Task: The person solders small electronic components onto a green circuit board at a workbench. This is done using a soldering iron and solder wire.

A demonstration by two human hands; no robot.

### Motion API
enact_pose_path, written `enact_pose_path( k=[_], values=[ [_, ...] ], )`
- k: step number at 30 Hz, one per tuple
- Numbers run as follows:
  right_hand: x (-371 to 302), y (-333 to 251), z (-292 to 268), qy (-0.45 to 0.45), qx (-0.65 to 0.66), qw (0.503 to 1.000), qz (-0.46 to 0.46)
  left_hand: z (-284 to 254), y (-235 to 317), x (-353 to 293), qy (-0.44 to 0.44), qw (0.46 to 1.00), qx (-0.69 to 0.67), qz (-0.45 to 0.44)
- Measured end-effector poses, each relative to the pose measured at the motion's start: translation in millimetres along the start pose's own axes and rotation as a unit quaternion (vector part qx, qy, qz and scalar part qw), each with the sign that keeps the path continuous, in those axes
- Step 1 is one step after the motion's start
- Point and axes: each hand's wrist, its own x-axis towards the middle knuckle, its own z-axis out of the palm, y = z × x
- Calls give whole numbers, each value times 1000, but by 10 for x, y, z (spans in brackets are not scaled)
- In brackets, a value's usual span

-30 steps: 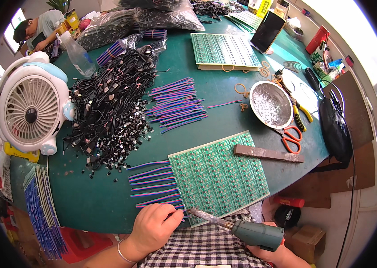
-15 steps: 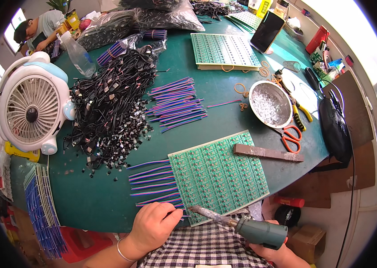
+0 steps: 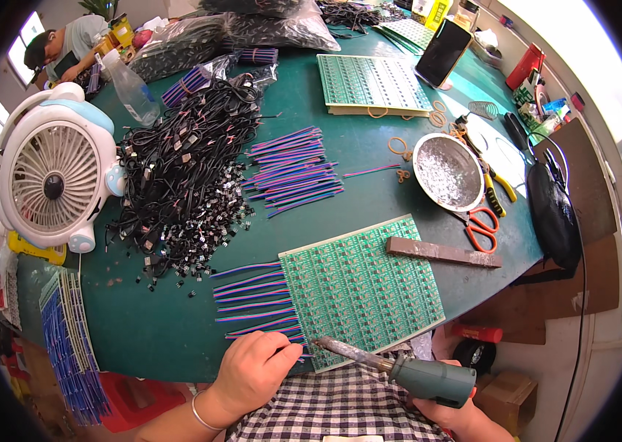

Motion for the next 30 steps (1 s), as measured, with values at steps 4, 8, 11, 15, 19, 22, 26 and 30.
enact_pose_path(
  k=[4, 8, 11, 15, 19, 22, 26, 30],
  values=[
    [-83, -130, 59, 61, 316, 925, 200, 4, 1, 8, -5, 1000, -3, -1],
    [-172, 4, 86, 83, 353, 909, 206, 2, 0, -17, -7, 1000, 3, -6],
    [-186, -5, 88, 85, 356, 908, 206, -6, 23, 9, -11, 1000, -6, -15],
    [-199, -22, 89, 93, 376, 894, 224, -34, 36, 16, 14, 1000, -24, -9],
    [-237, -11, 82, 92, 370, 897, 225, -197, 113, -2, 53, 998, 22, 33],
    [-258, 25, 61, 57, 339, 917, 202, -218, 164, 7, 4, 1000, -8, -16],
    [-208, -128, 37, 66, 354, 909, 212, -126, 77, -77, -34, 999, -20, -10],
    [-226, -127, 10, 33, 305, 928, 210, -95, 93, -55, -23, 999, 20, 10]
  ],
)
